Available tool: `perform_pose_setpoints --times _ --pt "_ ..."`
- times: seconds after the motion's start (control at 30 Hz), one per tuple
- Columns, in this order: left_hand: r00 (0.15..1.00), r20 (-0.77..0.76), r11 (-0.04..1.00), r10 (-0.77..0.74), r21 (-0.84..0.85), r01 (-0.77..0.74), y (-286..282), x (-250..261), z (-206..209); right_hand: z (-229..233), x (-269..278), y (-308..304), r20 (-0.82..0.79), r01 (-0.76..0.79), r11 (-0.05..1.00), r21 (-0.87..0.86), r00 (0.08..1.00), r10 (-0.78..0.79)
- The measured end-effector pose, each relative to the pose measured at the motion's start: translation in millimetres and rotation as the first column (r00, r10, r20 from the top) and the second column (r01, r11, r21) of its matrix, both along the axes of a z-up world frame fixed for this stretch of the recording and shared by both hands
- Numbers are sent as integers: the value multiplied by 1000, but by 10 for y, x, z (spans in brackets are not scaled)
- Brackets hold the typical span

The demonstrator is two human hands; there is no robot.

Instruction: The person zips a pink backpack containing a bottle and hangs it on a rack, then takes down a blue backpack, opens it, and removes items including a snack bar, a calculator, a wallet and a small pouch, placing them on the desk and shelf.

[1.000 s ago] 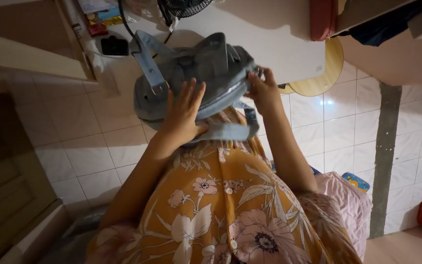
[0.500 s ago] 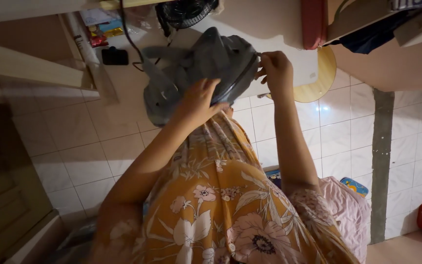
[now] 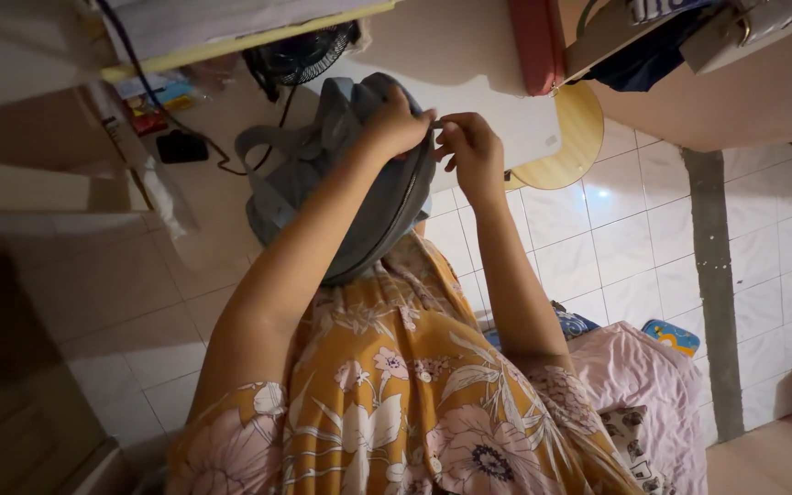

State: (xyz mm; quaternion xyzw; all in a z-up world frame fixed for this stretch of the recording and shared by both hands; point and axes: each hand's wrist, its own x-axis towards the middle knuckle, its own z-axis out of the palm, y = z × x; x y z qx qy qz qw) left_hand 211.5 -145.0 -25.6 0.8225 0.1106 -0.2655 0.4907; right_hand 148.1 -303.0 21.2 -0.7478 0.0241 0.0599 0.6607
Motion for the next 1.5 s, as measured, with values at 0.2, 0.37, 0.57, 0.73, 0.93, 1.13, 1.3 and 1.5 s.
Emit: perform_pose_setpoints --times 0.2,0.37,0.57,0.73,0.93,1.13,1.3,1.5 --pt "995 92 988 46 -153 -32 38 105 -269 38 -54 84 -13 15 987 -163 1000 -17" --pt "875 477 994 81 29 -108 55 194 -634 143 -396 164 -56 -68 947 -315 997 53" --pt "713 682 981 165 -38 -191 120 414 -697 336 -1272 309 -78 -438 803 -405 891 447" --pt "722 692 998 -19 51 -23 78 -167 -349 281 -1237 265 -186 -402 861 -312 914 360" --pt "867 329 905 -373 337 261 441 -1157 79 284 -1154 189 -276 -331 911 -244 925 262" --pt "886 326 943 -329 163 291 593 -1197 172 282 -1227 321 73 -361 799 -480 892 447" --pt "826 524 978 -208 136 160 574 -1015 232 269 -1390 670 68 -576 485 -658 596 800" --pt "789 611 998 -64 47 44 561 -766 229 179 -1276 992 -156 -645 138 -752 378 913"
